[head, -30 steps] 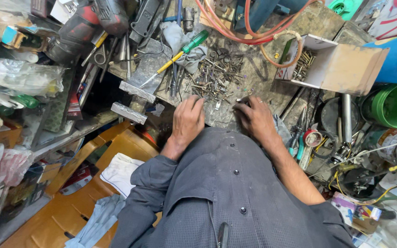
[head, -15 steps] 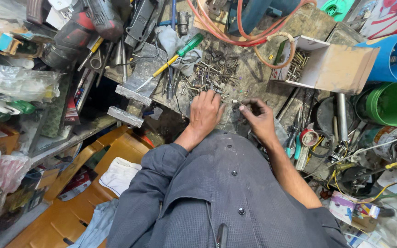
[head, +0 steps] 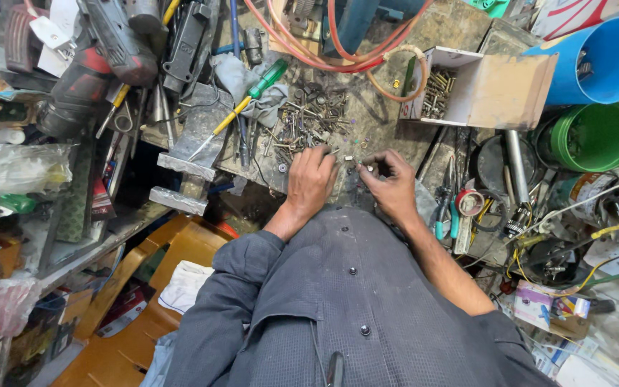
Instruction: The person sits at a cluttered workbench and sorts small metal screws and fasteners. They pick up individual pieces, hold and turn them between the fingers, and place them into a cardboard box on the bench, repeating this one piece at a time across the episode.
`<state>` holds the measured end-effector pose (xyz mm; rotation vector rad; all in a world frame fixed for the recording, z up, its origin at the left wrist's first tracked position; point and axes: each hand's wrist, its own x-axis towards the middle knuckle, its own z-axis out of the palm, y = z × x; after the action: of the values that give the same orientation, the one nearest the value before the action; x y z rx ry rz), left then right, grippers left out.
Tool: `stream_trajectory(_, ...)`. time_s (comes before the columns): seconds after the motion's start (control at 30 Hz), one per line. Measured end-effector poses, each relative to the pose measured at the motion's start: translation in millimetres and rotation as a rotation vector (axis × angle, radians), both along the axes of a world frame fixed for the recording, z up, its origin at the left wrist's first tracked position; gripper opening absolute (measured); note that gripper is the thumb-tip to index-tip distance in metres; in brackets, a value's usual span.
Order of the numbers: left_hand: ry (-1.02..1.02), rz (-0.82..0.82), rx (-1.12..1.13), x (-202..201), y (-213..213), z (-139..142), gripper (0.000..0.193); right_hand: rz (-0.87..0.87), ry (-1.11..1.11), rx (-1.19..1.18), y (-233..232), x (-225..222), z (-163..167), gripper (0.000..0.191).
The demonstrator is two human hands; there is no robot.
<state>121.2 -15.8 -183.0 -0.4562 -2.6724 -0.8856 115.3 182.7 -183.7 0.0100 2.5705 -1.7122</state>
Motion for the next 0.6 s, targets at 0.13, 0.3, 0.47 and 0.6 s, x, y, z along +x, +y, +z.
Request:
stream_trajectory(0.13,0.012,-0.037,0.133,0,0,10,0.016,-0.019,0.228,0.019,13,-11,18,0.013)
stream_trajectory(0.3,-0.111,-0.029,0.368,2,-1,27,0.016,-0.283,0.383,0.235,48,-45,56,0.018)
stream_trajectory(0.47,-0.146,-0.021,0.531,8,1,48,0.041,-0.277,0.664,0.678,47,-50,79,0.046)
stream_trajectory(0.6,-0.096,-0.053,0.607,13,4,59,0.057,-0.092,0.184,-0.017,24,-28,81,0.032)
